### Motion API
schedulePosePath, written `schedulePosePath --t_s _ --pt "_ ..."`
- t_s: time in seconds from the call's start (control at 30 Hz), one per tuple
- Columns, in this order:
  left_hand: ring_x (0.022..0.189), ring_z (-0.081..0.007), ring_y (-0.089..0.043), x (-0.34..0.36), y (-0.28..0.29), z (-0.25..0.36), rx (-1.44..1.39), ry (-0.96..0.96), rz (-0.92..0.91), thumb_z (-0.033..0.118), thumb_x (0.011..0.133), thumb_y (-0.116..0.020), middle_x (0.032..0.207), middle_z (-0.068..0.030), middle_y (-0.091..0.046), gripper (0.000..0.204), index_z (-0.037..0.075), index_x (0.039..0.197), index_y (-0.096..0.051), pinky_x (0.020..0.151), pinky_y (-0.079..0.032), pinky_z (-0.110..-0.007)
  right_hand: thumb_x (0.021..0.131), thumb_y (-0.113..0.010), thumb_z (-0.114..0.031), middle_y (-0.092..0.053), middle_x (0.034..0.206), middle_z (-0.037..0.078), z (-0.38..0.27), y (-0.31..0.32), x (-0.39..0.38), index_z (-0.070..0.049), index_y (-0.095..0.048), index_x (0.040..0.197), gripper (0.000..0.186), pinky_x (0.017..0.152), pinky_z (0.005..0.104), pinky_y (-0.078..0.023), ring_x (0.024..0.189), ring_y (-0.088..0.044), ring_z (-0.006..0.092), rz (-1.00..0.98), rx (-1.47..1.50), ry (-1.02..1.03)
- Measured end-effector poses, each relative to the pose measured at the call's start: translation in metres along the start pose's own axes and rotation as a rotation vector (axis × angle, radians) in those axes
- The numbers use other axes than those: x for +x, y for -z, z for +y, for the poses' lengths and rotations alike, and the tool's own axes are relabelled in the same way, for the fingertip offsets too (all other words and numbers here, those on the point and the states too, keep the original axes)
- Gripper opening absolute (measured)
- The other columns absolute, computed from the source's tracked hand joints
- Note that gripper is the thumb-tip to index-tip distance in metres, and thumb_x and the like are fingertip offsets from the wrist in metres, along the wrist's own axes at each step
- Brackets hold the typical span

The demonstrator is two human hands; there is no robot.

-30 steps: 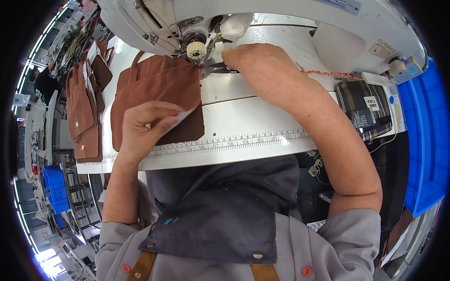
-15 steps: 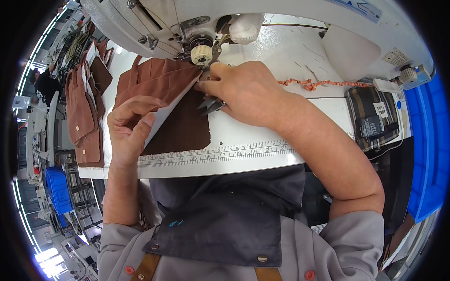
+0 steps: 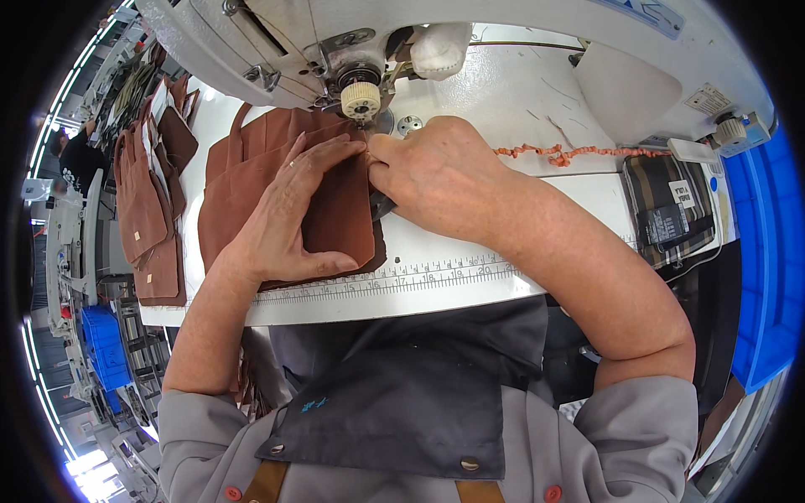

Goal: The recorder is using an industrial sewing machine to sew leather components of a handbag.

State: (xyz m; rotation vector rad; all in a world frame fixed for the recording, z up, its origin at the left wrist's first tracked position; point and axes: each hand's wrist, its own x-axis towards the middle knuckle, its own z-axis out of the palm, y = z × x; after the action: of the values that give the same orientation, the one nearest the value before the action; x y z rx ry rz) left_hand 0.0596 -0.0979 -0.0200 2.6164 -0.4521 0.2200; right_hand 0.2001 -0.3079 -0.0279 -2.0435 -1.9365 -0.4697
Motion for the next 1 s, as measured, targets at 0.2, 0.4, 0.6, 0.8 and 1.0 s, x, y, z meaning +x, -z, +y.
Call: schedulePosePath --t_s 0.2,0.4,0.6,0.8,1.0 --pt "0.149 -0.0364 -0.039 0.003 0.009 0.006 0.077 -0.038 -0.103 0.065 0.061 -0.088 0.151 -0.0182 -0.05 0.116 0.0 0.148 -0.047 0.127 -0.017 -0.06 0.066 -0.078 -0.016 -0.061 0.085 0.005 0.0 -0.002 -0.002 -0.007 -0.07 0.084 0.021 0.061 0.0393 -0.054 0.072 -0.069 0.0233 0.03 0.024 -0.03" --pt "0.152 -0.0369 -0.036 -0.001 0.008 0.022 0.14 0.061 -0.16 0.048 0.066 -0.087 0.157 -0.0193 -0.044 0.109 -0.003 0.152 -0.042 0.126 -0.012 -0.063 0.066 -0.083 -0.019 -0.061 0.088 0.005 0.002 -0.001 -0.004 -0.008 -0.071 0.086 0.027 0.062 0.0408 -0.054 0.075 -0.07 0.0251 -0.001 0.046 -0.061" --pt "0.152 -0.0373 -0.036 -0.007 -0.007 0.048 0.184 0.141 -0.071 0.013 0.072 -0.066 0.159 -0.0205 -0.043 0.087 -0.001 0.155 -0.041 0.127 -0.013 -0.059 0.066 -0.084 -0.019 -0.061 0.087 0.006 0.002 -0.004 -0.006 -0.008 -0.07 0.088 0.029 0.061 0.0424 -0.054 0.073 -0.069 0.0273 0.037 0.085 -0.081" --pt "0.131 -0.0302 -0.062 -0.004 -0.014 0.059 0.463 0.153 0.115 -0.003 0.074 -0.061 0.133 -0.0132 -0.068 0.057 0.001 0.13 -0.068 0.118 -0.035 -0.051 0.066 -0.081 -0.019 -0.059 0.083 0.006 0.004 -0.003 -0.006 -0.008 -0.068 0.087 0.027 0.058 0.0425 -0.052 0.07 -0.068 0.0277 0.046 0.069 -0.046" --pt "0.081 -0.0237 -0.067 0.009 -0.012 0.041 0.668 -0.055 0.312 0.007 0.074 -0.066 0.085 -0.0053 -0.065 0.025 0.004 0.098 -0.072 0.08 -0.051 -0.04 0.068 -0.078 -0.018 -0.059 0.083 0.007 0.005 -0.001 -0.007 -0.008 -0.067 0.087 0.024 0.058 0.0436 -0.052 0.069 -0.068 0.0284 0.059 0.064 -0.039"
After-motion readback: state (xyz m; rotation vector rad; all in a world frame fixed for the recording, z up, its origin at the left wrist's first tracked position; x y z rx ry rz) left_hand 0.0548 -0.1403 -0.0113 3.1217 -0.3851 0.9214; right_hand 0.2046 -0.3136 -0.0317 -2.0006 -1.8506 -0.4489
